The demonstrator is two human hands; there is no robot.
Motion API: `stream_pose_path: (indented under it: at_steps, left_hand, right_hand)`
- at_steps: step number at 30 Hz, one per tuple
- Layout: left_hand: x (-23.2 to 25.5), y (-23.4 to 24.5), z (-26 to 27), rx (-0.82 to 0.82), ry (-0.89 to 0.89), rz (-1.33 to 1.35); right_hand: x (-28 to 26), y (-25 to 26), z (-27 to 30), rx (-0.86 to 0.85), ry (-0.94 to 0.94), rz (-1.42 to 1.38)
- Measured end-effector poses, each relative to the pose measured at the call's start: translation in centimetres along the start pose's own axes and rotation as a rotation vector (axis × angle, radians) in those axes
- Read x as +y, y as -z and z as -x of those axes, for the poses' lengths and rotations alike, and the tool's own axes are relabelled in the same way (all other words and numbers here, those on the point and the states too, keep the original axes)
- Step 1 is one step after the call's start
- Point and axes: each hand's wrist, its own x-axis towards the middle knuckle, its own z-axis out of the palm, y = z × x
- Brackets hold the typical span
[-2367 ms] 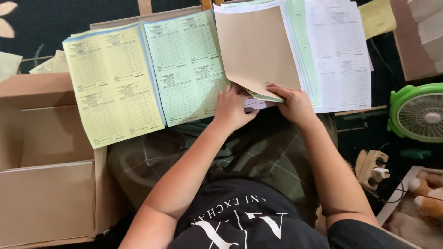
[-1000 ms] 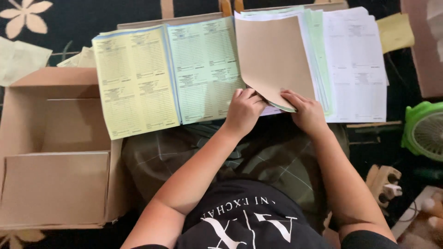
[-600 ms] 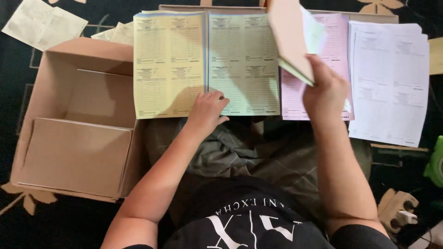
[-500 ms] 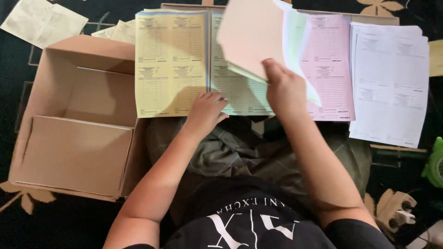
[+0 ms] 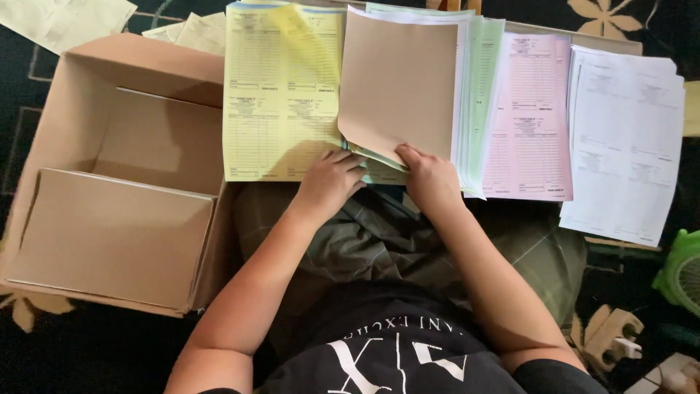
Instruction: Sorting and organizing multi-colored paper forms into a cardboard box.
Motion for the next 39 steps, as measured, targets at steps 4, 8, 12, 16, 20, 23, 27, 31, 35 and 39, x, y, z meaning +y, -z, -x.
stream_pose_path:
  at_steps: [4,8,12,16,20,23,27,31,35,39]
  left_hand:
    - [0.3,0.9,-0.1,0.048,0.001,0.009]
    - [1.0,1.6,-0.6,0.069,0.014,-0.02]
    - [-0.2,0.0,0.3,0.066,-0.003,0.014]
    - [0.0,0.5,0.2,0.133,-0.022,0.033]
    - [-0.8,-1.6,1.1,0.198,-0.013,0.013]
    - [-0.3,-1.3,0.2,0.35,-0.028,0.068]
    - [0.9,-0.9,-0.9,0.472,0.001,0.078]
    - [-1.5,-0.9,0.0,0.493,0.112,0.03]
    - [-8.8,4.5,5.9,0.162,0.349,-0.129]
    - [-10.1,9.9,8.7,-0.128,0.296,-0.018]
  right_hand:
    - [-0.5,0.5,0.2,-0.003,0.004,-0.009]
    - [-0.9,1.7,0.2,-0.025,-0.005,-0.027]
    - [0.1,1.2,0.3,-0.04,-0.005,-0.052]
    - [0.1,1.8,0.3,-0.025,0.025,-0.088]
    - [-0.7,2.1,1.1,0.078,0.105,-0.028]
    - [-1.2,1.6,1.8,0.178,0.195,0.046]
    - [-1.4,2.0,1.6,0.192,0.241,0.003]
    - [2.9,-0.1,0.2,0.17,0.102,-0.007]
    - [6.3,4.3,-2.5,0.129,-0.269,-0.252]
    - [0.7,12.1,-5.8,0.246,-0.248,-0.251]
